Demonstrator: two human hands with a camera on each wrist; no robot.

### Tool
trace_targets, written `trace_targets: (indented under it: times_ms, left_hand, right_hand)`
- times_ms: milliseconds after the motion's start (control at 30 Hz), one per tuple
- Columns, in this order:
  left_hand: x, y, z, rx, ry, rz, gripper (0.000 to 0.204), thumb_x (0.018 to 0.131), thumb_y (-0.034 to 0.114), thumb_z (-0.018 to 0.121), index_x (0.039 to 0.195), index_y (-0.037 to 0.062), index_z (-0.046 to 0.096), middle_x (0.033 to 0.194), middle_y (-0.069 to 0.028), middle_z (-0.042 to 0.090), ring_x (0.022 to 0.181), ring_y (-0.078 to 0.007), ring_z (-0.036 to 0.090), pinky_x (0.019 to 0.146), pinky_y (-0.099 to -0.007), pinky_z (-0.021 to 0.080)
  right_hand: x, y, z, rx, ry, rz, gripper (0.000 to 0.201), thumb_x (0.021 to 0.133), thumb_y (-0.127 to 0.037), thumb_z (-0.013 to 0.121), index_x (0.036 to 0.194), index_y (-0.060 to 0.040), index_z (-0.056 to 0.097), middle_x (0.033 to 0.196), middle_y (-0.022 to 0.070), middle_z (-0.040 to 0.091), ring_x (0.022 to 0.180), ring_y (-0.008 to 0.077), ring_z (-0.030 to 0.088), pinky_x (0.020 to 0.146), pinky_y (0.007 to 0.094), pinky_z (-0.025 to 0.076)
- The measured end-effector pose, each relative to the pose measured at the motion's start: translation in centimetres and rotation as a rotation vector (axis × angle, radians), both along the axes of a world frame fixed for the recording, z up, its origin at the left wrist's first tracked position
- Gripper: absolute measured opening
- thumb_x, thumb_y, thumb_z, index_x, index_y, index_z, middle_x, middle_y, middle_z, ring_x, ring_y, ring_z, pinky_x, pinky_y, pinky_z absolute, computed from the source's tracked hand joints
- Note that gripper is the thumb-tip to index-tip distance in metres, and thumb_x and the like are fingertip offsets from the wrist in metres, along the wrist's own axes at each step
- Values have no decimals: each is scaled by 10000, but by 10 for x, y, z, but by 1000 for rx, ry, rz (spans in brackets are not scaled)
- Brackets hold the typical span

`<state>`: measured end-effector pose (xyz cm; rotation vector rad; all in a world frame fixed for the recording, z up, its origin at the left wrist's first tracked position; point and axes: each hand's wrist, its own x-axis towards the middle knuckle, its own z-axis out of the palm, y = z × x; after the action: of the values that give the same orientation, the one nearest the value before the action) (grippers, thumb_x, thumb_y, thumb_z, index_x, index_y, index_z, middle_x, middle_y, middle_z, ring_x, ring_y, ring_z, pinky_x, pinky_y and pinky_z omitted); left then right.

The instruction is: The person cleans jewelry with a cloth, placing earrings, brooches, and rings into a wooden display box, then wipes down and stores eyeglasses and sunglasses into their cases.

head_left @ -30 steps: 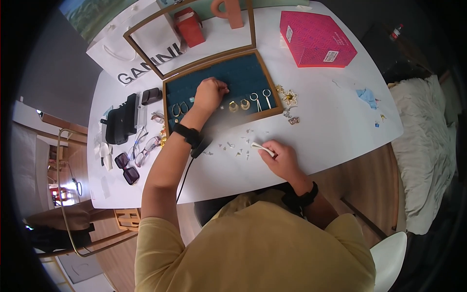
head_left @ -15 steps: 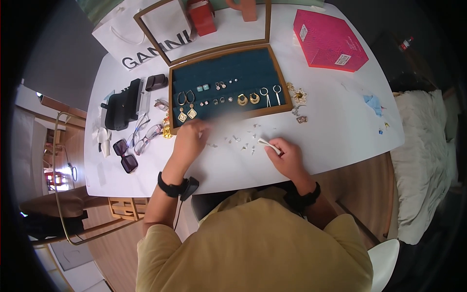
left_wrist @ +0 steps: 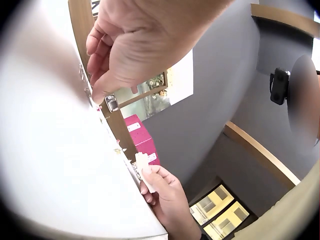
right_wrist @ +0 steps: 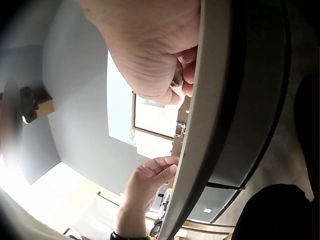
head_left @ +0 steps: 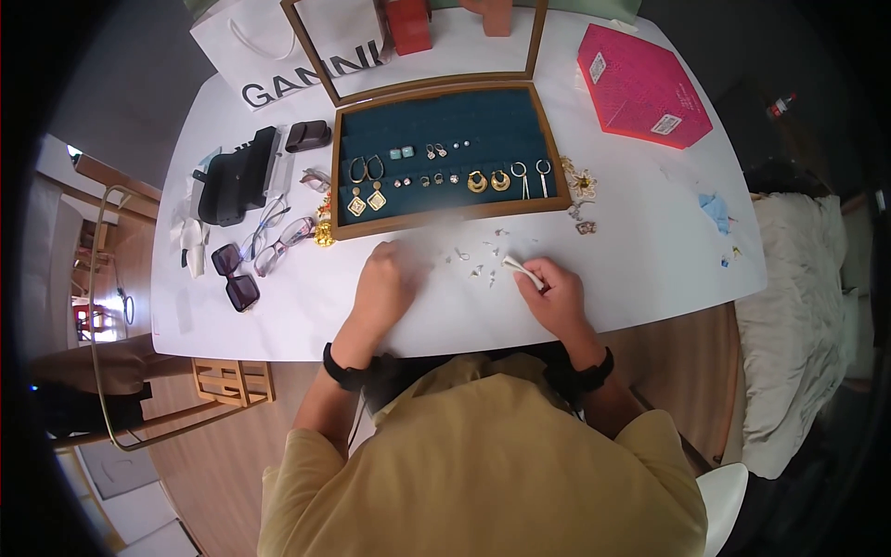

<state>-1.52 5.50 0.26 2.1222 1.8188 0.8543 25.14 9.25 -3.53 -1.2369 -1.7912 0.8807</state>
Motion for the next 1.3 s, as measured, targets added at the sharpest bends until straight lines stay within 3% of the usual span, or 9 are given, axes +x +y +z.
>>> trace_targets:
  times_ms: [400, 500, 600, 700, 967, 1067, 1167, 1267, 1300]
  left_hand:
    - [9, 25, -21, 127, 73, -59, 76, 706, 20, 691, 772, 31, 655, 807, -123, 648, 794, -315, 617, 743, -398, 495]
    - [11, 26, -19, 153, 106, -80, 79, 728, 19, 673, 791, 32, 627, 799, -126, 627, 800, -320, 607, 757, -403, 487]
    - [13, 28, -17, 172, 116, -96, 93, 749, 23, 658, 819, 23, 598, 826, -141, 608, 823, -330, 594, 768, -411, 481]
    - [14, 28, -15, 193, 104, -117, 103, 773, 27, 642, 843, 7, 569, 860, -159, 600, 848, -340, 584, 775, -416, 478]
    - [18, 23, -3, 127, -5, -105, 116, 834, 25, 598, 866, -23, 497, 833, -197, 609, 801, -374, 595, 715, -431, 494]
    - [18, 21, -8, 121, 34, -98, 128, 855, 27, 602, 887, -28, 491, 811, -191, 611, 778, -320, 623, 672, -371, 506]
    - [20, 17, 2, -126, -287, -108, 105, 887, 5, 598, 933, -11, 505, 822, -127, 626, 783, -194, 636, 689, -292, 505]
    - [23, 15, 5, -422, -954, -200, 120, 914, -22, 584, 1017, 10, 533, 856, -45, 638, 820, -85, 617, 742, -232, 496]
    - [23, 14, 6, -449, -1007, -224, 148, 914, -29, 584, 1048, 14, 538, 872, -30, 642, 835, -79, 616, 761, -230, 496]
  right_hand:
    - [-2, -1, 3, -12, -23, -19, 159, 825, -168, 716, 895, -46, 642, 680, 90, 646, 523, 167, 599, 518, 277, 471]
    - [-4, -2, 8, 7, -24, -18, 120, 846, -107, 698, 873, -12, 630, 631, 33, 601, 539, 44, 503, 506, 225, 424]
    - [-5, -3, 10, -7, 0, -23, 118, 848, -104, 696, 868, -8, 629, 622, 22, 593, 540, 35, 492, 501, 220, 412]
    - [-3, -1, 7, -48, -33, -28, 155, 836, -166, 706, 892, -39, 638, 668, 78, 644, 522, 129, 578, 521, 262, 459]
    - [-4, 0, 2, -52, 52, -12, 152, 841, -152, 705, 888, -28, 633, 659, 70, 642, 519, 103, 559, 513, 249, 445]
    - [-5, -1, 2, -73, 77, 4, 140, 846, -132, 702, 889, -20, 631, 665, 45, 640, 534, 67, 534, 512, 234, 434]
    - [-11, -3, 8, -136, 175, 56, 123, 855, -108, 694, 890, -11, 628, 682, 15, 636, 561, 33, 506, 513, 217, 419]
    - [-20, -8, 17, -192, 274, 131, 114, 863, -94, 687, 889, -2, 625, 706, -7, 631, 588, 14, 492, 514, 207, 409]
    - [-23, -9, 23, -205, 301, 159, 112, 865, -91, 685, 889, 0, 624, 715, -13, 630, 596, 9, 490, 515, 206, 406]
